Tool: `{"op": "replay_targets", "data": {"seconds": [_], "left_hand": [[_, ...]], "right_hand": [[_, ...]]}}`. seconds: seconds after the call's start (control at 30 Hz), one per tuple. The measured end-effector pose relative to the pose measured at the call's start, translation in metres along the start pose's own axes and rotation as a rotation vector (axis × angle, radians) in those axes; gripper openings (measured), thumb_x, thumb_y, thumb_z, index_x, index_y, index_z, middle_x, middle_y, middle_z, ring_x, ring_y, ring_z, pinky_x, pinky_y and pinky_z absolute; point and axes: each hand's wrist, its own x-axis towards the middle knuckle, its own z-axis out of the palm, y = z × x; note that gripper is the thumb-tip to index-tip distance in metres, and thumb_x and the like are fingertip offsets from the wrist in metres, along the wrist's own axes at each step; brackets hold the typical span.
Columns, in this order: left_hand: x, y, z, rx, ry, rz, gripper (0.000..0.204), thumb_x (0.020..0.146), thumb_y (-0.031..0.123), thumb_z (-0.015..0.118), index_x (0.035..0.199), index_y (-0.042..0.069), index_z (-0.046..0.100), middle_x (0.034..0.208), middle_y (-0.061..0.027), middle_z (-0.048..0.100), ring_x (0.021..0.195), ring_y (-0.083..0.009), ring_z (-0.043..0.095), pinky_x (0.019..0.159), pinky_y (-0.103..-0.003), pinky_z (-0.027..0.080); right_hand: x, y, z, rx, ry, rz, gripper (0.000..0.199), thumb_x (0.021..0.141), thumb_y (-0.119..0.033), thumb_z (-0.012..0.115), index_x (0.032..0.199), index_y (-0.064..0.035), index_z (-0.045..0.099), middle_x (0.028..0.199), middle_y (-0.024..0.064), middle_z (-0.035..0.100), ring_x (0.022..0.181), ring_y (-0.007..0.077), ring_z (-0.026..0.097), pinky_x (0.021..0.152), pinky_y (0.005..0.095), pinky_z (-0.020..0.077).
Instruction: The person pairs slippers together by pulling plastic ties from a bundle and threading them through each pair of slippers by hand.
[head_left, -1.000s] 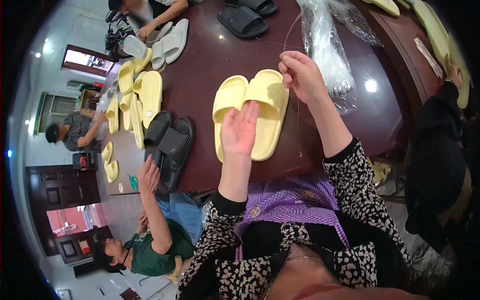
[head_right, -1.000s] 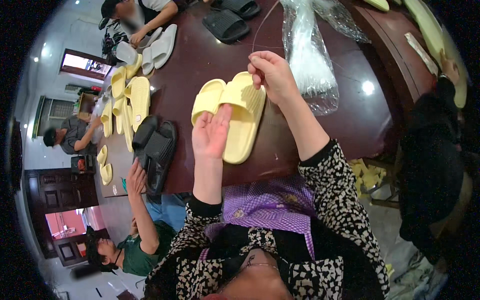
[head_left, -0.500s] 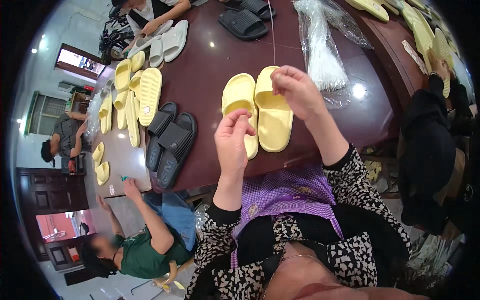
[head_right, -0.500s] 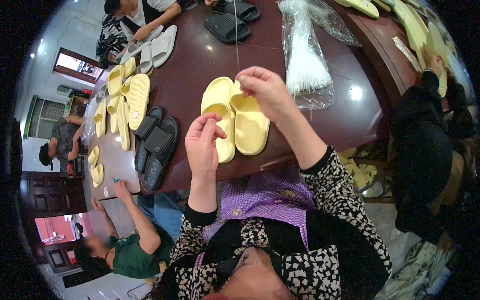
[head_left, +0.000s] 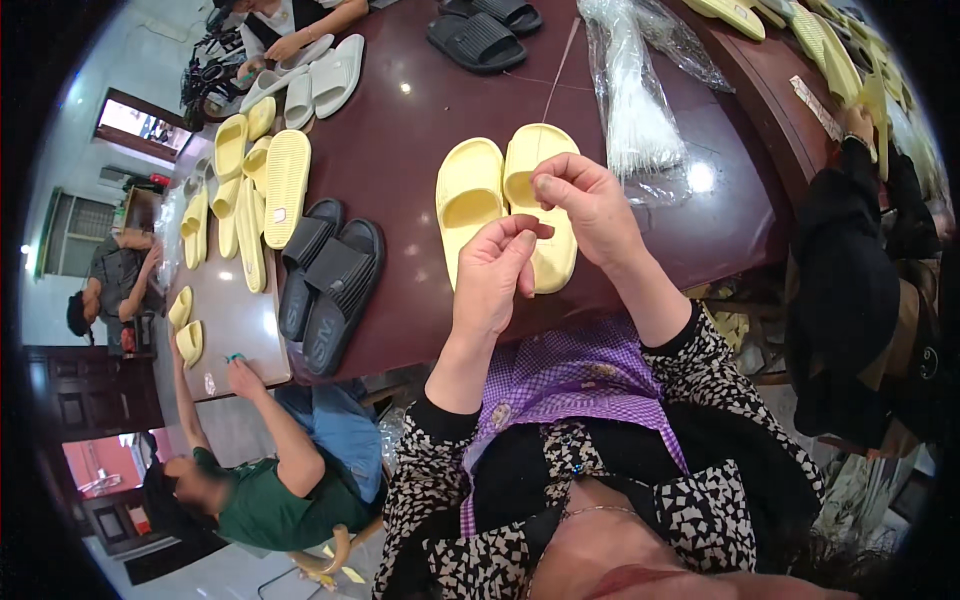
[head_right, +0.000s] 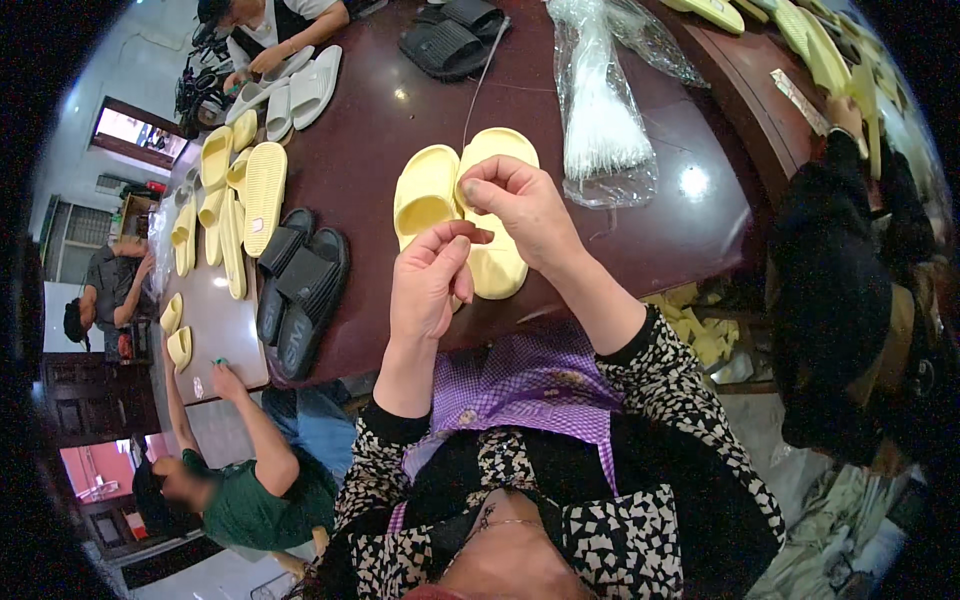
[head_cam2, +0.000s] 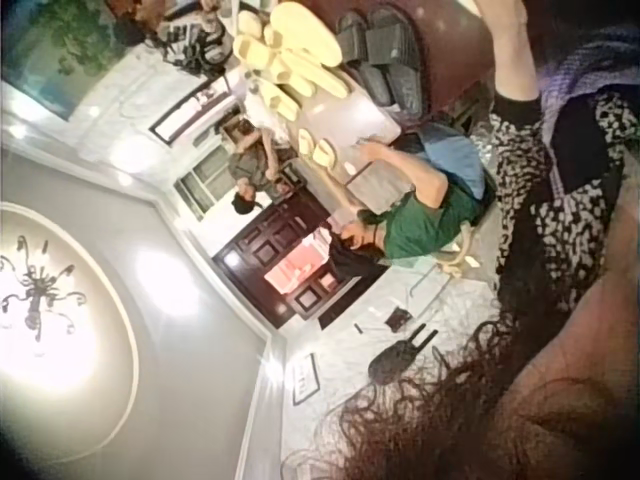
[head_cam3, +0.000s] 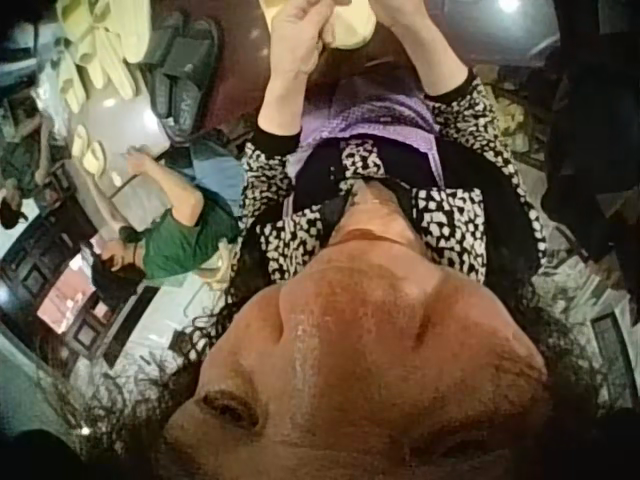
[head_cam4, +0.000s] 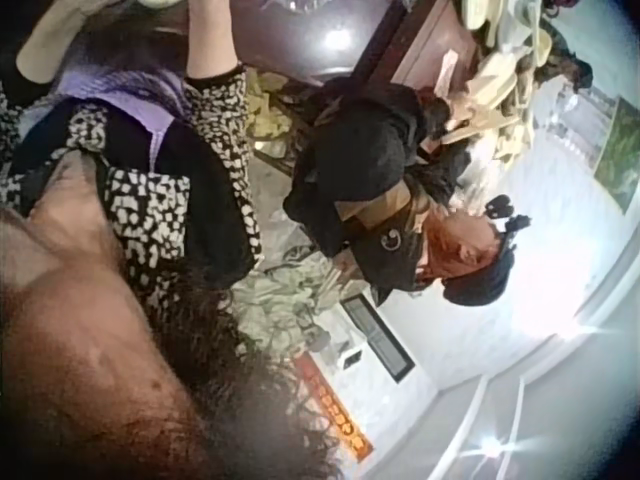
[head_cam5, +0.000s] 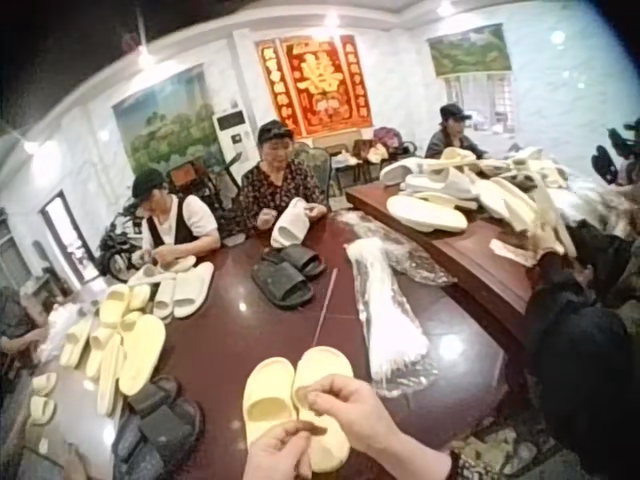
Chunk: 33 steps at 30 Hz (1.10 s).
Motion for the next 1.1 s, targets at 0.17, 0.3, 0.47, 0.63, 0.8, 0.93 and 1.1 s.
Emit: {"op": "replay_targets", "data": {"seconds": [0.17,0.3,0.47,0.63,0.8,0.93,1.1], "left_hand": [[-0.001,-0.001,-0.001,-0.25,-0.074,-0.135,0.013,0.091,0.008,0.051,0.096,-0.002,0.058,0.074,-0.0074,0.061,0.047,-0.0038,0.047,0.043,-0.016,0.038],[-0.008,-0.004,-0.006,-0.077,-0.062,-0.147,0.011,0.09,0.007,0.053,0.094,-0.002,0.059,0.073,-0.0074,0.061,0.046,-0.0046,0.047,0.043,-0.018,0.038],[-0.029,0.004,-0.011,0.67,-0.045,0.144,0.007,0.085,0.003,0.056,0.091,-0.001,0.058,0.072,-0.0083,0.059,0.049,-0.0115,0.051,0.045,-0.024,0.041],[-0.048,0.023,-0.013,1.207,-0.154,0.629,0.008,0.076,0.001,0.059,0.084,-0.001,0.055,0.078,-0.0116,0.053,0.068,-0.0266,0.057,0.061,-0.035,0.047],[-0.061,0.025,-0.018,1.324,-0.268,0.698,0.013,0.072,-0.001,0.059,0.084,0.001,0.054,0.081,-0.0109,0.051,0.073,-0.0269,0.056,0.065,-0.036,0.047],[-0.066,0.008,-0.02,1.362,-0.403,0.692,0.015,0.07,-0.002,0.058,0.084,0.001,0.052,0.082,-0.0111,0.05,0.076,-0.0269,0.055,0.067,-0.036,0.046],[-0.056,-0.016,-0.03,1.243,-0.437,0.622,0.011,0.073,-0.001,0.058,0.082,0.001,0.051,0.081,-0.012,0.05,0.074,-0.0294,0.055,0.065,-0.037,0.046]], "right_hand": [[-0.005,0.003,0.005,-0.07,0.008,0.01,0.01,0.084,-0.009,0.059,0.089,-0.0005,0.061,0.078,0.0013,0.059,0.071,0.0084,0.052,0.067,0.0218,0.043],[-0.003,0.002,0.0,-0.059,0.015,0.025,0.009,0.085,-0.01,0.058,0.087,-0.0008,0.06,0.077,0.0017,0.058,0.07,0.008,0.052,0.065,0.0213,0.0429],[-0.003,-0.004,-0.013,-0.05,0.031,0.016,0.008,0.085,-0.01,0.057,0.083,-0.0023,0.057,0.074,0.002,0.057,0.064,0.0074,0.052,0.059,0.0198,0.0425],[-0.02,0.002,-0.023,-0.176,0.0,0.126,0.009,0.085,-0.01,0.057,0.079,-0.0034,0.054,0.07,0.0025,0.057,0.058,0.0072,0.051,0.053,0.0189,0.0414],[-0.049,0.021,-0.036,-0.266,-0.005,0.322,0.009,0.083,-0.009,0.057,0.077,-0.0033,0.053,0.066,0.0034,0.056,0.05,0.0076,0.05,0.046,0.0193,0.0396],[-0.069,0.031,-0.047,-0.255,-0.017,0.505,0.009,0.082,-0.008,0.057,0.076,-0.003,0.053,0.064,0.0045,0.056,0.046,0.0087,0.049,0.042,0.0202,0.0388],[-0.068,0.033,-0.056,-0.257,-0.005,0.625,0.01,0.081,-0.009,0.058,0.075,-0.0028,0.053,0.062,0.0059,0.057,0.043,0.0102,0.05,0.039,0.0217,0.0395]]}}
